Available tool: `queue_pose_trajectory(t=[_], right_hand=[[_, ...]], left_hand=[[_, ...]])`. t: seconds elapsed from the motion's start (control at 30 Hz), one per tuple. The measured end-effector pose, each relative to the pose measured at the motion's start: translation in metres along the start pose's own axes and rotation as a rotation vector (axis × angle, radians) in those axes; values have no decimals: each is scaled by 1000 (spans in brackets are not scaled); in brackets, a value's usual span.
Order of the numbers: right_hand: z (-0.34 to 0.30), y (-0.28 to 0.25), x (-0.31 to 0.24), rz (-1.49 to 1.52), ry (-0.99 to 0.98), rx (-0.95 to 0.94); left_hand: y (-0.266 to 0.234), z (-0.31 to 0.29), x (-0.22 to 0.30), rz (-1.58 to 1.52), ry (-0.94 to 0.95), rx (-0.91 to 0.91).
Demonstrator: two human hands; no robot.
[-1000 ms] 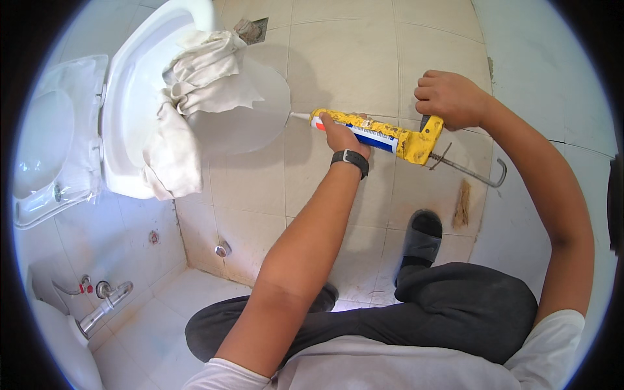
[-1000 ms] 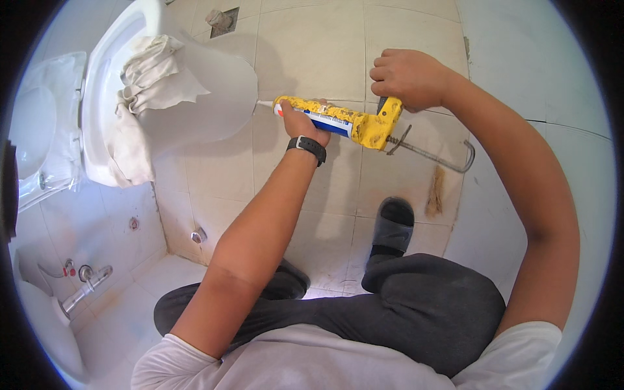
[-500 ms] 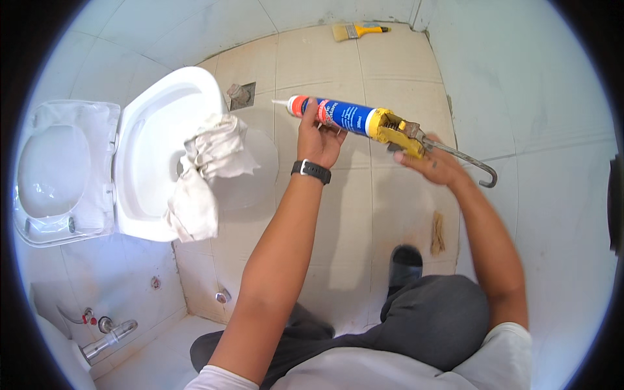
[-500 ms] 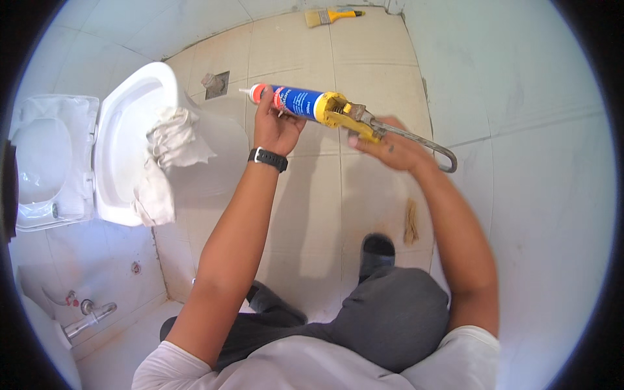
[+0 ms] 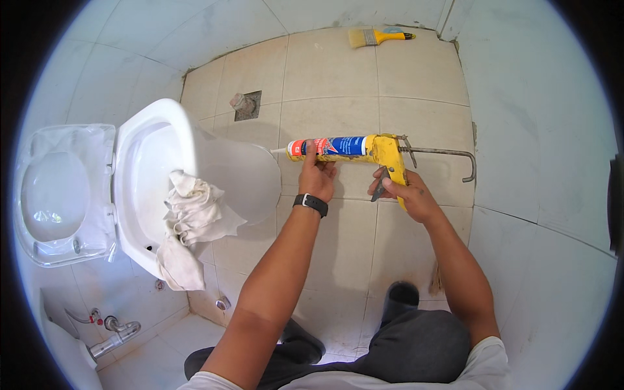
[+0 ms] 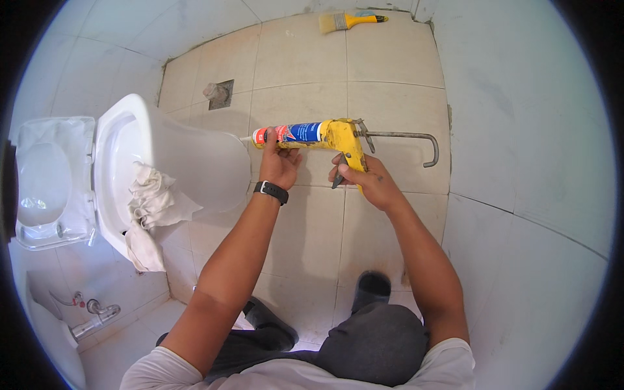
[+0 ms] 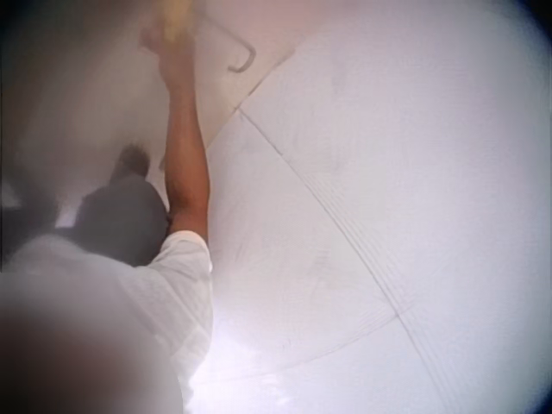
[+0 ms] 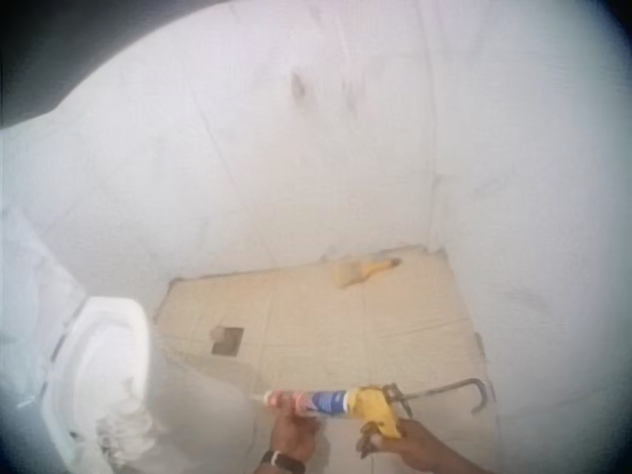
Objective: The person kneels beside a white toilet and applies sealant along the base-to-floor joint using a caulking gun. They then smooth the bead with a finger and wipe excess sealant onto a cloth.
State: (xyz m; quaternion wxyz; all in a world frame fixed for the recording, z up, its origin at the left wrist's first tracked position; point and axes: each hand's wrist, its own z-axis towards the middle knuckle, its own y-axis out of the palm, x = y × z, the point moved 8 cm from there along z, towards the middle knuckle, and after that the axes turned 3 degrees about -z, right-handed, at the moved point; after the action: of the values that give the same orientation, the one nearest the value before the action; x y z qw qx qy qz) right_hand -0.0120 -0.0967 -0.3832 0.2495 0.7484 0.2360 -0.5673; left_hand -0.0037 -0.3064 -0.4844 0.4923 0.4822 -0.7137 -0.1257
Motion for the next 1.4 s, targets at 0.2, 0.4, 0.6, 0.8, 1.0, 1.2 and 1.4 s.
queue_pose_trajectory(t=[0.2,0.4,0.6,0.8,1.0,1.2,1.4], right_hand=[[16,-3,11,3,33,17],[26,-7,13,-15,3,-5],[29,-7,19,6,-14,-6],[32,-8,18,-17,-19,4],[37,-9,17,-44,3,18],[41,-13,22,-113,69,58],[45,-13,19,-128,74,70]], left_hand=[[-2,21,4,7,93,-53],[-2,15,5,2,27,58],[1,13,7,-21,13,38],[2,14,8,-44,15,20],[3,16,10,-55,8,23],[-1,22,11,-58,-7,37],[-1,24,15,-90,0,76]])
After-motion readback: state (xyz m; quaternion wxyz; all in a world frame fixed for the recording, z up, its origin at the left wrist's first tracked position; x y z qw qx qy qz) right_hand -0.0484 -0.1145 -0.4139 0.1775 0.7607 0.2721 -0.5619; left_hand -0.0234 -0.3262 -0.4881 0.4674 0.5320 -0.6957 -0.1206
